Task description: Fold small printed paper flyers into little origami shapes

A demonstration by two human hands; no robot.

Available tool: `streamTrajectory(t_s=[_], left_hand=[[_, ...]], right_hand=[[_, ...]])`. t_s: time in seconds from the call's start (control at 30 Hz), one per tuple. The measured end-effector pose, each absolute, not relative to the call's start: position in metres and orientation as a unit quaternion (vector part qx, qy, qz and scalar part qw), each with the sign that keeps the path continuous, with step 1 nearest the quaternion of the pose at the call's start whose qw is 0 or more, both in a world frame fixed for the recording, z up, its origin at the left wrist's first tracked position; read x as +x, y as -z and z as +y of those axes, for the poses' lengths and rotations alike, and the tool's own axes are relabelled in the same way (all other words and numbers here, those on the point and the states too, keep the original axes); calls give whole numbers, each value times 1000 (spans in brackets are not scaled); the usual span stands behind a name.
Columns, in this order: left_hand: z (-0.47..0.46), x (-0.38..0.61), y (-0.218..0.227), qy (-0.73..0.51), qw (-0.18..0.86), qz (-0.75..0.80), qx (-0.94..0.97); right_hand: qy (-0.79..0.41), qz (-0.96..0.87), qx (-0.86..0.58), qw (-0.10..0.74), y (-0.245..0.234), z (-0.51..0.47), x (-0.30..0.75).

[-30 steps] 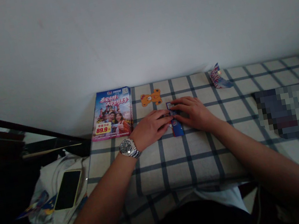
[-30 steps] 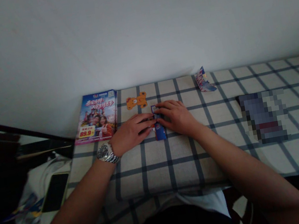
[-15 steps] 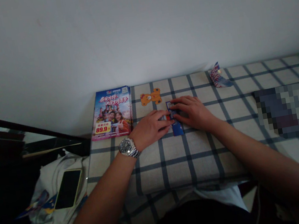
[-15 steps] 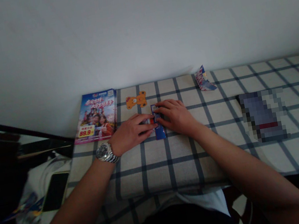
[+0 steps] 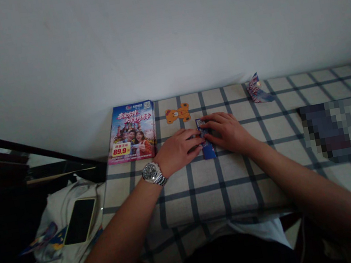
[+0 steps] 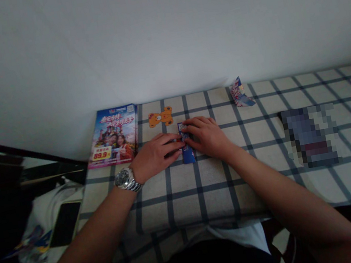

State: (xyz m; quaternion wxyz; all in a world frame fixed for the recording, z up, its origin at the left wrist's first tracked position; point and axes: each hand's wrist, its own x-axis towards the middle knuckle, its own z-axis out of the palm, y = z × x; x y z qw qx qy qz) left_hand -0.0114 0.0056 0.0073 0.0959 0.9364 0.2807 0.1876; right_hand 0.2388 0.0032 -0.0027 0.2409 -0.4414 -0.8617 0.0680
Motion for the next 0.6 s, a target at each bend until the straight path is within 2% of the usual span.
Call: streamTrajectory(t_s=[0.6], left_hand=[[-2, 4, -2, -223, 85, 345, 908]], right_hand=[[-68, -862, -442, 238, 1, 3, 239]])
